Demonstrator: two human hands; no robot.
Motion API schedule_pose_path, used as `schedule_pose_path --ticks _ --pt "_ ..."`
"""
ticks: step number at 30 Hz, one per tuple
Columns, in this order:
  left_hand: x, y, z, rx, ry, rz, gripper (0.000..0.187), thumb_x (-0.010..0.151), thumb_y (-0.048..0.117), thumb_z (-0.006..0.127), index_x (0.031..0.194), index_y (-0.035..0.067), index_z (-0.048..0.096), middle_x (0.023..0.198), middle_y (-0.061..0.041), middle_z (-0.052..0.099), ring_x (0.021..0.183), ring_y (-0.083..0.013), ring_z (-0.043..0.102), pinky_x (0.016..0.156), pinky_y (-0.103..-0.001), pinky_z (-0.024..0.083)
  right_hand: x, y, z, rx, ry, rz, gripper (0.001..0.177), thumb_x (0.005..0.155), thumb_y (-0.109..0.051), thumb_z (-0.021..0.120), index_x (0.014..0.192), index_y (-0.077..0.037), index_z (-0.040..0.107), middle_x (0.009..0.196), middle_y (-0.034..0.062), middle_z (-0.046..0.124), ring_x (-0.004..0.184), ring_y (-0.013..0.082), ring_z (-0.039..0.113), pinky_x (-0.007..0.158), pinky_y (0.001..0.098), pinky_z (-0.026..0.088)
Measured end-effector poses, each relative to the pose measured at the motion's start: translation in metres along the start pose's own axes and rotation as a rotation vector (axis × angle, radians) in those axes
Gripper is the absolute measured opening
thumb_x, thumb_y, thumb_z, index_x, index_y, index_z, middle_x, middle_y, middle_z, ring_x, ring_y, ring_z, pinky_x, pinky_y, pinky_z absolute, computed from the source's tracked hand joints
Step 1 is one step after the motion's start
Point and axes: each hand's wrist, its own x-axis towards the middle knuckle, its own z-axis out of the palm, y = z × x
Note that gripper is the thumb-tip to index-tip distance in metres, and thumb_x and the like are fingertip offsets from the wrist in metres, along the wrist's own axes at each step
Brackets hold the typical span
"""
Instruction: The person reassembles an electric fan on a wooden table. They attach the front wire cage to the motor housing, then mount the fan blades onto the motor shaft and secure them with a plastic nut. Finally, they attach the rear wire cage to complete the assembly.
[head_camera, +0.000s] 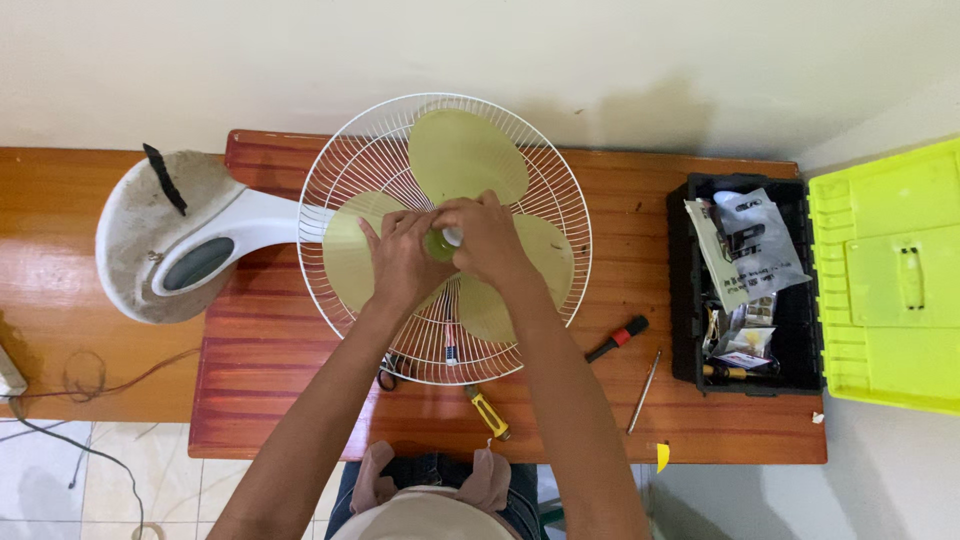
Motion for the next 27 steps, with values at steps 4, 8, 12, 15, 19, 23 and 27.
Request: schedule_pose_path --ticks 4,8,12,15,19,23,27 --pt "0.001 -0.001 -0.001 -0.001 -0.009 -0.014 0.076 0.057 0.032 0.098 0.124 0.010 0.070 0.126 -0.009 0.070 0.130 -0.0320 0.053 0.111 -0.083 0.011 0.008 0.002 0.000 -0.012 -0.168 0.391 0.040 0.097 -0.037 0.069 0.114 -0.002 0.068 0.114 0.0165 0.061 0.106 0.0319 0.061 0.089 0.0481 0.053" --pt "0.002 0.000 0.004 0.010 -0.006 -0.001 0.084 0.053 0.036 0.099 0.126 0.008 0.068 0.126 -0.011 0.069 0.129 -0.0329 0.052 0.110 -0.083 0.009 0.000 -0.001 -0.010 -0.096 -0.206 0.270 0.036 0.086 -0.033 0.069 0.113 -0.010 0.075 0.120 0.0116 0.065 0.112 0.0325 0.060 0.097 0.0468 0.053" --pt "0.000 -0.004 0.003 -0.008 0.002 -0.025 0.080 0.054 0.030 0.097 0.126 0.009 0.069 0.126 -0.009 0.071 0.129 -0.0316 0.054 0.112 -0.082 0.010 -0.002 -0.004 -0.011 0.031 -0.050 0.169 0.042 0.076 -0.020 0.075 0.116 -0.008 0.074 0.117 0.0134 0.063 0.106 0.0347 0.059 0.089 0.0471 0.053" --pt "0.000 0.001 0.005 -0.004 0.018 -0.024 0.079 0.055 0.030 0.096 0.127 0.009 0.069 0.126 -0.009 0.071 0.128 -0.0307 0.054 0.112 -0.082 0.010 -0.001 -0.001 -0.004 -0.119 -0.204 0.340 0.041 0.090 -0.035 0.078 0.112 -0.002 0.070 0.112 0.0154 0.062 0.105 0.0327 0.062 0.086 0.0462 0.056" --pt "0.000 0.002 0.002 0.014 0.025 -0.014 0.080 0.056 0.033 0.096 0.127 0.007 0.069 0.124 -0.010 0.071 0.128 -0.0311 0.054 0.111 -0.083 0.008 -0.005 0.007 0.005 -0.160 -0.102 0.092 0.038 0.067 -0.013 0.078 0.104 -0.010 0.074 0.109 0.0094 0.067 0.108 0.0306 0.066 0.091 0.0403 0.058" --pt "-0.002 0.005 0.003 -0.024 0.046 -0.042 0.074 0.057 0.029 0.094 0.123 0.006 0.071 0.123 -0.011 0.071 0.127 -0.0322 0.054 0.110 -0.082 0.009 -0.006 0.016 0.006 -0.006 -0.063 0.261 0.042 0.078 -0.027 0.082 0.107 -0.001 0.067 0.106 0.0192 0.062 0.097 0.0370 0.065 0.082 0.0462 0.055" --pt "-0.003 0.005 0.009 -0.002 0.069 -0.054 0.069 0.064 0.028 0.095 0.124 0.003 0.070 0.126 -0.011 0.071 0.128 -0.0315 0.055 0.111 -0.084 0.008 -0.006 0.004 0.025 0.030 -0.025 0.304 0.036 0.089 -0.024 0.082 0.108 0.001 0.063 0.104 0.0185 0.062 0.097 0.0367 0.064 0.082 0.0481 0.054"
